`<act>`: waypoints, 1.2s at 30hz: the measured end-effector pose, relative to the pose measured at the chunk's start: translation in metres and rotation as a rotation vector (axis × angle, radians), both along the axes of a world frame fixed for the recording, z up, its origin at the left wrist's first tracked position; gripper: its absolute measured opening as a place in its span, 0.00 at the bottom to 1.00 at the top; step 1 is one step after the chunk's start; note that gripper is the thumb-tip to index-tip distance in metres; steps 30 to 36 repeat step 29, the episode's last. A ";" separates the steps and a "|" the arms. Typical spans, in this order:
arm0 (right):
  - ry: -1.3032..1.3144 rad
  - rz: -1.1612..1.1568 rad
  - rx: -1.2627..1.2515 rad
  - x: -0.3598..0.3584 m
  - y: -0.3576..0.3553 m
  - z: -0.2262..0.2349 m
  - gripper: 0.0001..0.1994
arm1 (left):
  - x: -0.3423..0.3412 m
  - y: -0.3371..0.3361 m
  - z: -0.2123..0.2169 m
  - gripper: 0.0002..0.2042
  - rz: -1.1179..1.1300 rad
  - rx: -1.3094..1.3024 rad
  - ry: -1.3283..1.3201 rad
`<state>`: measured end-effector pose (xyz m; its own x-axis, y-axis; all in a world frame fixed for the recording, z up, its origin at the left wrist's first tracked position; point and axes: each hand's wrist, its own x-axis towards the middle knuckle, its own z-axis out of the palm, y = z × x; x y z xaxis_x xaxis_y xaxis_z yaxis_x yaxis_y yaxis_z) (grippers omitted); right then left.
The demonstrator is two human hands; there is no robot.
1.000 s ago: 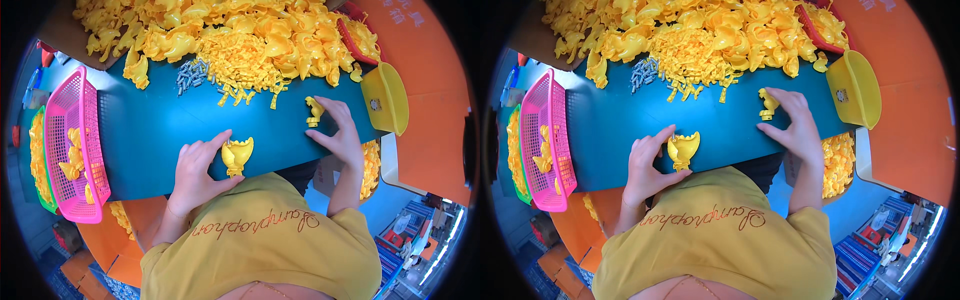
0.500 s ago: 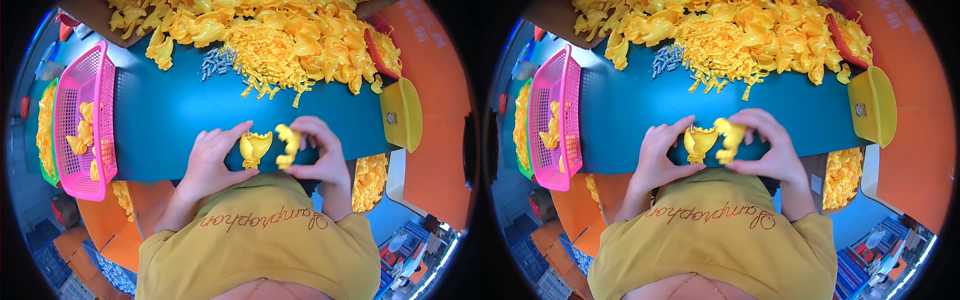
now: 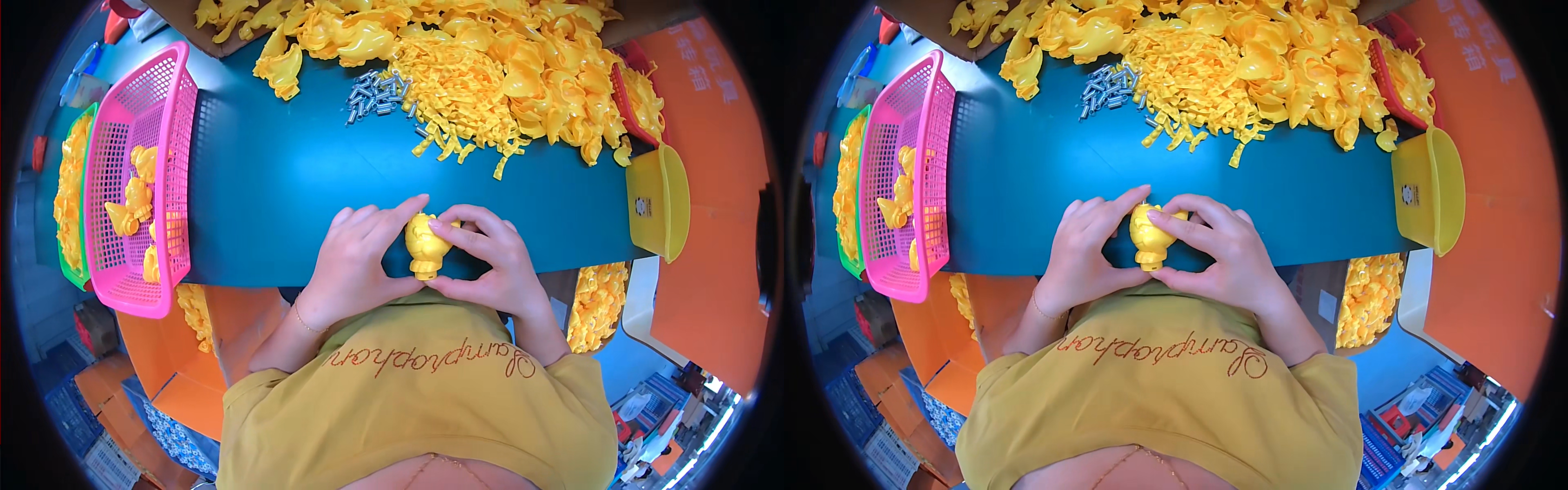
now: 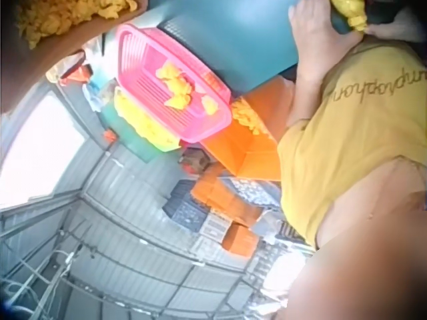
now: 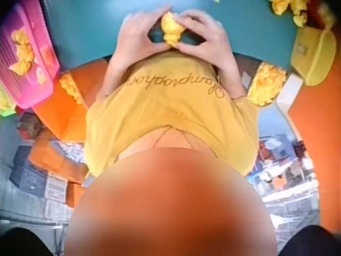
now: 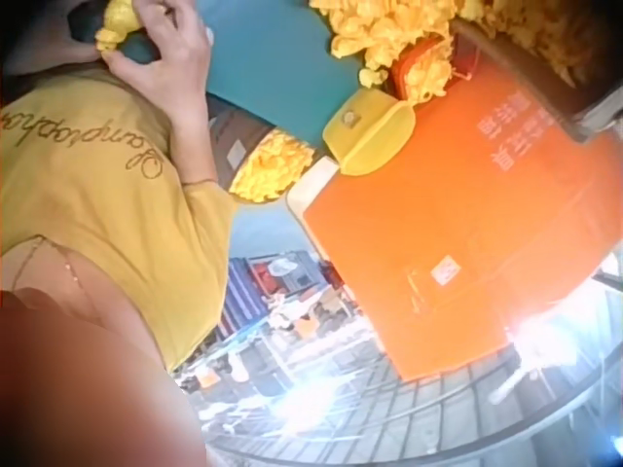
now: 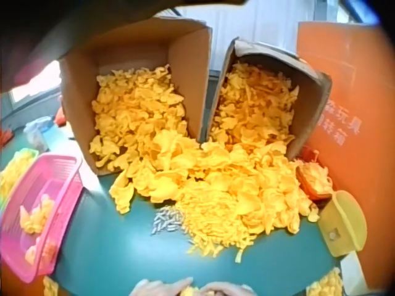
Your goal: Assemble small yellow plastic toy ducks by inserting small metal components into their base.
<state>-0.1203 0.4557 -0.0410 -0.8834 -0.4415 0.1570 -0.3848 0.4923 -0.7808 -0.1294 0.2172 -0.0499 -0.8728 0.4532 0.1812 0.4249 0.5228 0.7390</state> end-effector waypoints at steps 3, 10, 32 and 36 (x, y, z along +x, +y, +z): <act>0.053 0.003 0.129 -0.002 -0.003 0.016 0.34 | 0.001 -0.001 0.000 0.46 0.002 -0.012 -0.006; 0.008 0.036 0.173 -0.004 0.005 0.008 0.33 | -0.004 -0.005 0.011 0.44 -0.070 0.035 -0.058; -0.219 -0.140 -0.393 0.025 0.002 -0.023 0.20 | 0.012 -0.002 -0.013 0.45 -0.162 0.155 -0.205; -0.219 -0.140 -0.393 0.025 0.002 -0.023 0.20 | 0.012 -0.002 -0.013 0.45 -0.162 0.155 -0.205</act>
